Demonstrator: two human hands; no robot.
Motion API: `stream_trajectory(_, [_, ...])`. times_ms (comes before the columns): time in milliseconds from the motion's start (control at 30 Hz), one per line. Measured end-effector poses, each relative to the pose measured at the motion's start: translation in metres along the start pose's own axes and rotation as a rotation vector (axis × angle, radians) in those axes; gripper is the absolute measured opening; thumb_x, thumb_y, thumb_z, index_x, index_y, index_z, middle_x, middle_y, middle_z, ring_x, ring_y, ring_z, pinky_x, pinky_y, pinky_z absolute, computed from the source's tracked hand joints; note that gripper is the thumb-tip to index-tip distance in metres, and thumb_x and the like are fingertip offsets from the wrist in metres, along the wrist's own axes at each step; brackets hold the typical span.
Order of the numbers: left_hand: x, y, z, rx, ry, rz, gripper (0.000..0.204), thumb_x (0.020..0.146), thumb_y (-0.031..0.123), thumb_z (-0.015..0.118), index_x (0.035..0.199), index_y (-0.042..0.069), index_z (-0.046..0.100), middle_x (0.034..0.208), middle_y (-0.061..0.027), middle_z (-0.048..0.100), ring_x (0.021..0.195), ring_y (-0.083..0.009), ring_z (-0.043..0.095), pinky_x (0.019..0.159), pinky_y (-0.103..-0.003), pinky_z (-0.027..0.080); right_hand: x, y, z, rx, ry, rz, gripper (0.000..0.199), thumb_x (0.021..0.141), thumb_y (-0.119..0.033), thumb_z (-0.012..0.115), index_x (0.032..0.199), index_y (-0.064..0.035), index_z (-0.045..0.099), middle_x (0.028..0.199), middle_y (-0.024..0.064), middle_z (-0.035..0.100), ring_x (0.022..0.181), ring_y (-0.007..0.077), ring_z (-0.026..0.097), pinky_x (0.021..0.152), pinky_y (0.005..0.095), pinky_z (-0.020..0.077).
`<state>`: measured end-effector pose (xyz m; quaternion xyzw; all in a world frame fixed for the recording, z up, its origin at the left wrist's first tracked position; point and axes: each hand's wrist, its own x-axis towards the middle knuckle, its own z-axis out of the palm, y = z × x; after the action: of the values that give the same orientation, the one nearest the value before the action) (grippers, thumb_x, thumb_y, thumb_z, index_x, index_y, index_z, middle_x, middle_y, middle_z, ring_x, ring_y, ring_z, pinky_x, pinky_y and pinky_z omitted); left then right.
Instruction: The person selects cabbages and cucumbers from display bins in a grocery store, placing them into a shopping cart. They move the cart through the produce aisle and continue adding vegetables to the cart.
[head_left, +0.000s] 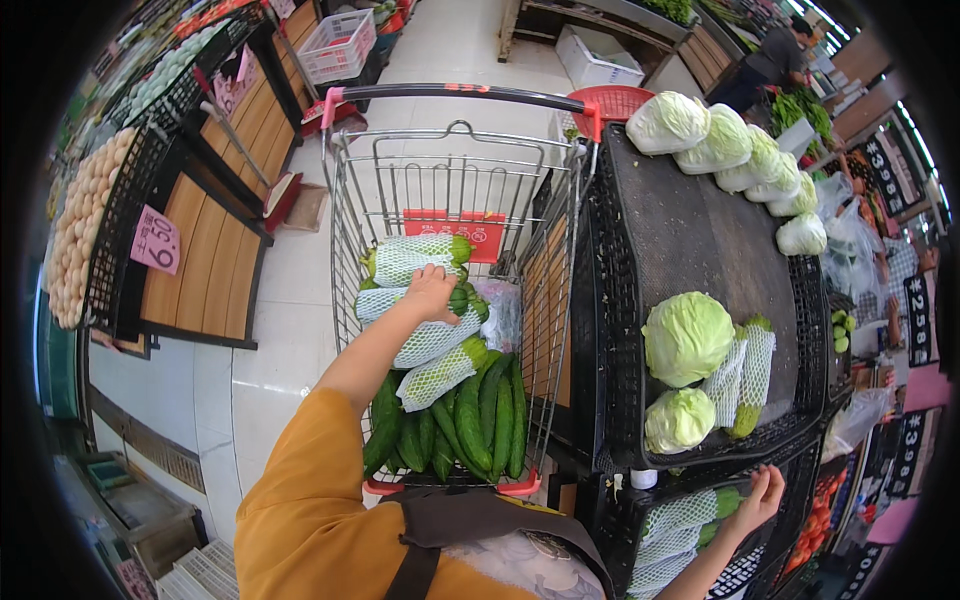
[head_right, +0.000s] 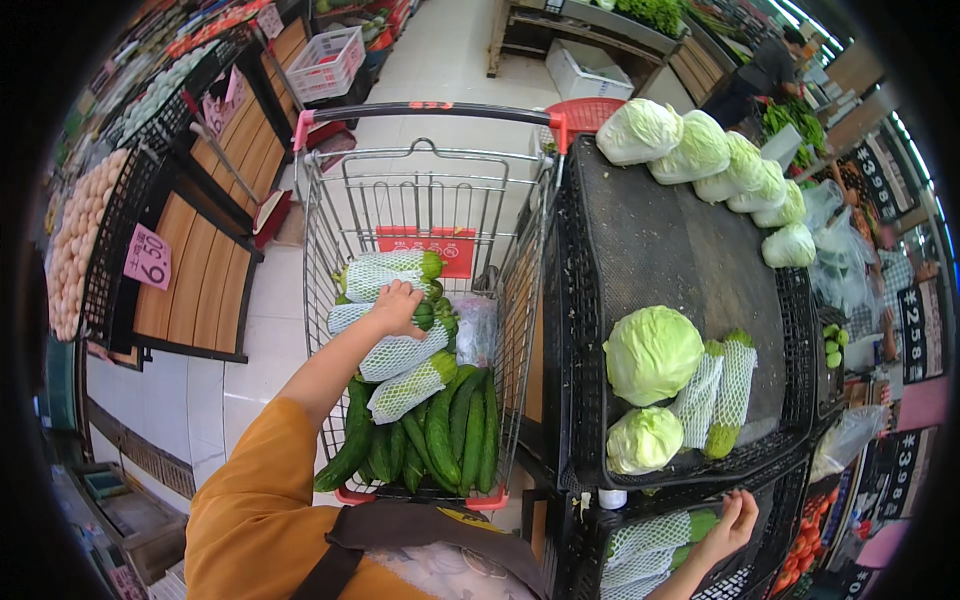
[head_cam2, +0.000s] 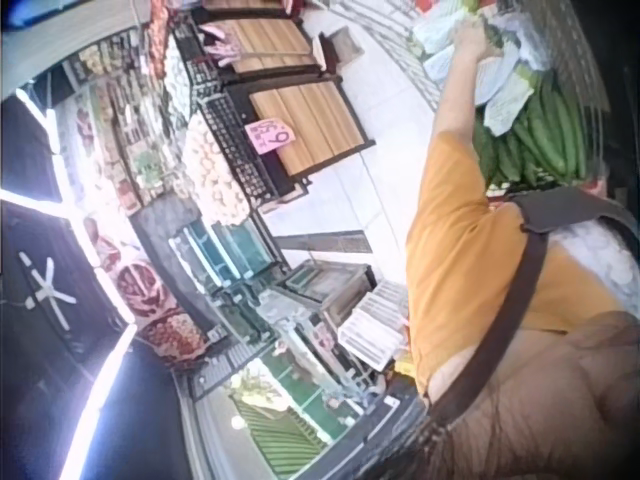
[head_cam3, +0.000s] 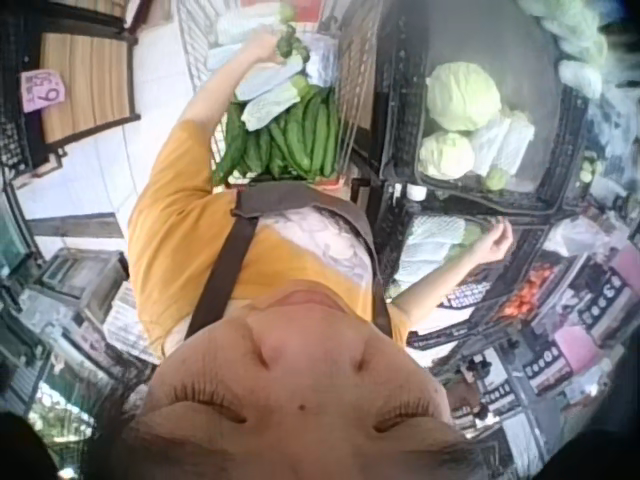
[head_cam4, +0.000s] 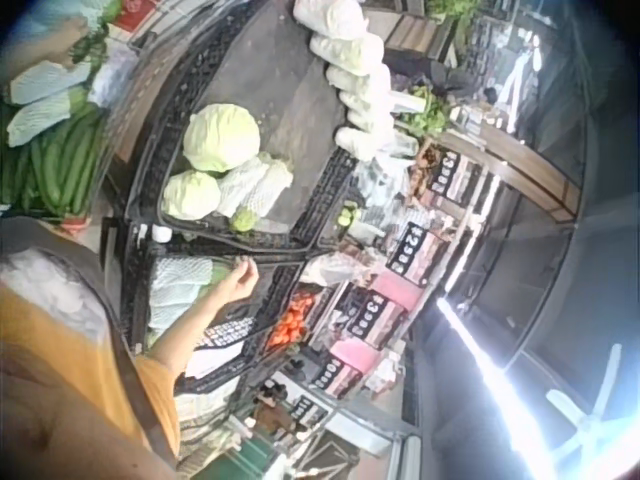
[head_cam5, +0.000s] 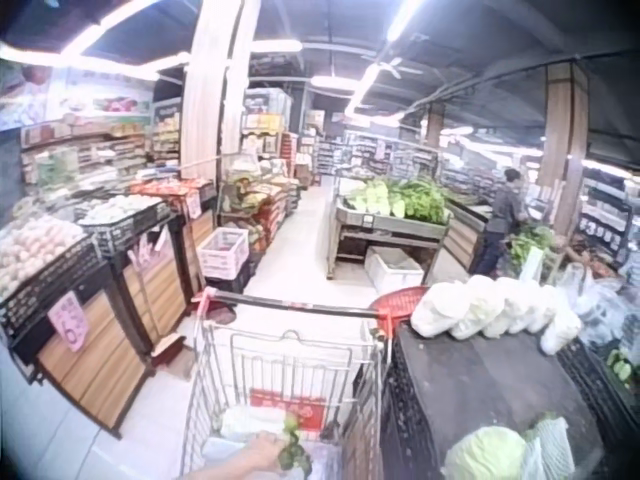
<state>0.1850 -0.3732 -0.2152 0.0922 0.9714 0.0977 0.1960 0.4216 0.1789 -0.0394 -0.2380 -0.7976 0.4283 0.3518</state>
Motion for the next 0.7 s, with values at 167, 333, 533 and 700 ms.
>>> stream_trajectory(167, [-0.028, -0.013, -0.019, -0.160, 0.217, 0.131, 0.068, 0.059, 0.034, 0.075, 0.112, 0.002, 0.046, 0.100, -0.0195, 0.058, 0.098, -0.0358, 0.054, 0.086, -0.043, 0.042, -0.072, -0.039, -0.005, -0.090, 0.168, -0.049, 0.012, 0.087, -0.006, 0.052, 0.097, 0.0004, 0.057, 0.085, 0.0053, 0.059, 0.074, 0.0106, 0.055, 0.067, 0.0229, 0.0471])
stream_trajectory(333, [-0.098, -0.027, -0.068, -0.451, 0.677, 0.172, 0.059, 0.065, 0.015, 0.070, 0.114, 0.001, 0.042, 0.099, -0.0129, 0.052, 0.091, -0.0237, 0.052, 0.083, -0.034, 0.042, -0.135, -0.075, 0.059, 0.039, -0.248, -0.285, 0.010, 0.077, -0.002, 0.061, 0.086, -0.0057, 0.062, 0.078, 0.0067, 0.062, 0.068, 0.0155, 0.058, 0.062, 0.0270, 0.0467])
stream_trajectory(533, [-0.178, 0.133, -0.144, -1.223, 0.337, 0.551, 0.084, 0.060, 0.035, 0.078, 0.123, 0.000, 0.034, 0.103, -0.0099, 0.049, 0.092, -0.0187, 0.052, 0.078, -0.029, 0.045, -0.182, -0.127, 0.098, 0.493, -0.798, -0.211, 0.086, 0.075, -0.028, 0.068, 0.138, -0.0023, 0.015, 0.133, 0.0176, 0.029, 0.119, 0.0292, 0.040, 0.097, 0.0375, 0.0340])
stream_trajectory(700, [-0.210, 0.312, -0.122, -1.549, -0.377, 0.778, 0.075, 0.071, 0.036, 0.068, 0.127, 0.004, 0.031, 0.119, -0.0138, 0.044, 0.100, -0.0232, 0.053, 0.081, -0.036, 0.049, -0.191, -0.125, 0.059, 0.750, -0.575, -0.094, 0.112, 0.064, -0.031, 0.075, 0.139, 0.0010, -0.001, 0.141, 0.0244, 0.016, 0.130, 0.0333, 0.023, 0.106, 0.0362, 0.0211])
